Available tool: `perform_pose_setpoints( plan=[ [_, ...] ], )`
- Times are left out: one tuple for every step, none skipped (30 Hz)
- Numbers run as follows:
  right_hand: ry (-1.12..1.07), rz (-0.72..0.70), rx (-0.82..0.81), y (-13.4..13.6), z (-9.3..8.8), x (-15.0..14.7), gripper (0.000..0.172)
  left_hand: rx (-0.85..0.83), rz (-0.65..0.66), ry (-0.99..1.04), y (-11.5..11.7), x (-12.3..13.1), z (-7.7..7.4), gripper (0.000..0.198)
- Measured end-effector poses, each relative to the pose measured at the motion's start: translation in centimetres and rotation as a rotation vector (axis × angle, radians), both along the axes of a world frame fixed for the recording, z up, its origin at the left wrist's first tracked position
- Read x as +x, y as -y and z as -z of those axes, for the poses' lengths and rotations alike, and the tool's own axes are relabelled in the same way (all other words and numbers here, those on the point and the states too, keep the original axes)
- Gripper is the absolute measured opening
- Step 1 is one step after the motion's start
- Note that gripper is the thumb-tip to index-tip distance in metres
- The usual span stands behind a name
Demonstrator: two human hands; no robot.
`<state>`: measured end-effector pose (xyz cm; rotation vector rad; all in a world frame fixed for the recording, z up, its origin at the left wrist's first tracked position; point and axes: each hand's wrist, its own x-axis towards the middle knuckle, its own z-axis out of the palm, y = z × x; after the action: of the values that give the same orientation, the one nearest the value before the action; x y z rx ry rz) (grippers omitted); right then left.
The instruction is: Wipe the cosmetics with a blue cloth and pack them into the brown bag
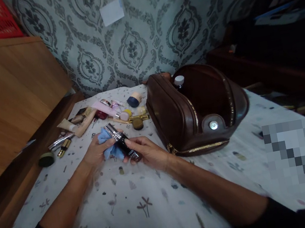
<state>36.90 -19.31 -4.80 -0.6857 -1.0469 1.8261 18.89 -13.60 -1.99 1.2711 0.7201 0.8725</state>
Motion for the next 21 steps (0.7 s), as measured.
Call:
perform_pose_setpoints(
  plan=[
    [0.015, 0.003, 0.012, 0.0, 0.0, 0.0, 0.050, 0.022, -0.020, -0.004, 0.0, 0.0, 0.2, 0.049],
    [0.034, 0.013, 0.024, 0.0, 0.0, 0.0, 0.052, 0.042, -0.042, -0.007, 0.0, 0.1, 0.4, 0.049],
    [0.058, 0.040, 0.038, -0.1, 0.1, -0.1, 0.053, 0.061, -0.068, -0.009, 0.0, 0.1, 0.5, 0.048],
    [0.091, 0.082, 0.060, -0.1, 0.1, -0.1, 0.053, 0.078, -0.094, -0.011, 0.0, 0.2, 0.7, 0.048],
    [0.131, 0.134, 0.092, -0.1, 0.1, -0.2, 0.051, 0.093, -0.117, -0.019, 0.0, 0.3, 0.9, 0.047],
    [0.173, 0.190, 0.133, -0.1, 0.2, -0.2, 0.049, 0.110, -0.140, -0.031, 0.1, 0.4, 1.0, 0.046],
    [0.214, 0.243, 0.182, -0.1, 0.2, -0.3, 0.047, 0.126, -0.164, -0.046, 0.1, 0.5, 1.1, 0.045],
    [0.252, 0.297, 0.232, -0.1, 0.1, -0.3, 0.046, 0.140, -0.185, -0.059, 0.1, 0.5, 1.3, 0.045],
    [0.288, 0.350, 0.279, 0.0, 0.1, -0.4, 0.045, 0.151, -0.203, -0.069, 0.2, 0.6, 1.4, 0.044],
    [0.319, 0.398, 0.314, 0.0, 0.0, -0.4, 0.045, 0.158, -0.216, -0.074, 0.2, 0.7, 1.5, 0.043],
    [0.345, 0.441, 0.332, 0.1, -0.1, -0.5, 0.045, 0.160, -0.227, -0.074, 0.2, 0.7, 1.6, 0.042],
    [0.364, 0.465, 0.331, 0.2, -0.2, -0.6, 0.046, 0.158, -0.235, -0.070, 0.1, 0.8, 1.7, 0.042],
    [0.370, 0.462, 0.312, 0.3, -0.3, -0.7, 0.047, 0.150, -0.238, -0.066, 0.1, 0.8, 1.7, 0.043],
    [0.358, 0.434, 0.270, 0.4, -0.3, -0.7, 0.048, 0.140, -0.239, -0.060, 0.1, 0.8, 1.8, 0.043],
    [0.336, 0.384, 0.213, 0.4, -0.3, -0.7, 0.050, 0.128, -0.240, -0.052, 0.0, 0.8, 1.8, 0.043],
    [0.310, 0.328, 0.148, 0.4, -0.2, -0.7, 0.052, 0.114, -0.241, -0.042, -0.1, 0.8, 1.8, 0.043],
    [0.288, 0.276, 0.085, 0.3, -0.1, -0.7, 0.056, 0.100, -0.243, -0.034, -0.1, 0.8, 1.9, 0.043],
    [0.272, 0.235, 0.031, 0.2, 0.1, -0.6, 0.060, 0.089, -0.244, -0.028, -0.2, 0.8, 2.0, 0.043],
    [0.263, 0.209, -0.011, 0.1, 0.3, -0.5, 0.063, 0.083, -0.248, -0.025, -0.3, 0.8, 2.1, 0.043],
    [0.258, 0.196, -0.034, 0.0, 0.4, -0.4, 0.063, 0.079, -0.251, -0.025, -0.3, 0.7, 2.1, 0.043],
    [0.250, 0.196, -0.042, 0.0, 0.5, -0.3, 0.061, 0.076, -0.249, -0.028, -0.4, 0.7, 2.2, 0.043]
  ],
)
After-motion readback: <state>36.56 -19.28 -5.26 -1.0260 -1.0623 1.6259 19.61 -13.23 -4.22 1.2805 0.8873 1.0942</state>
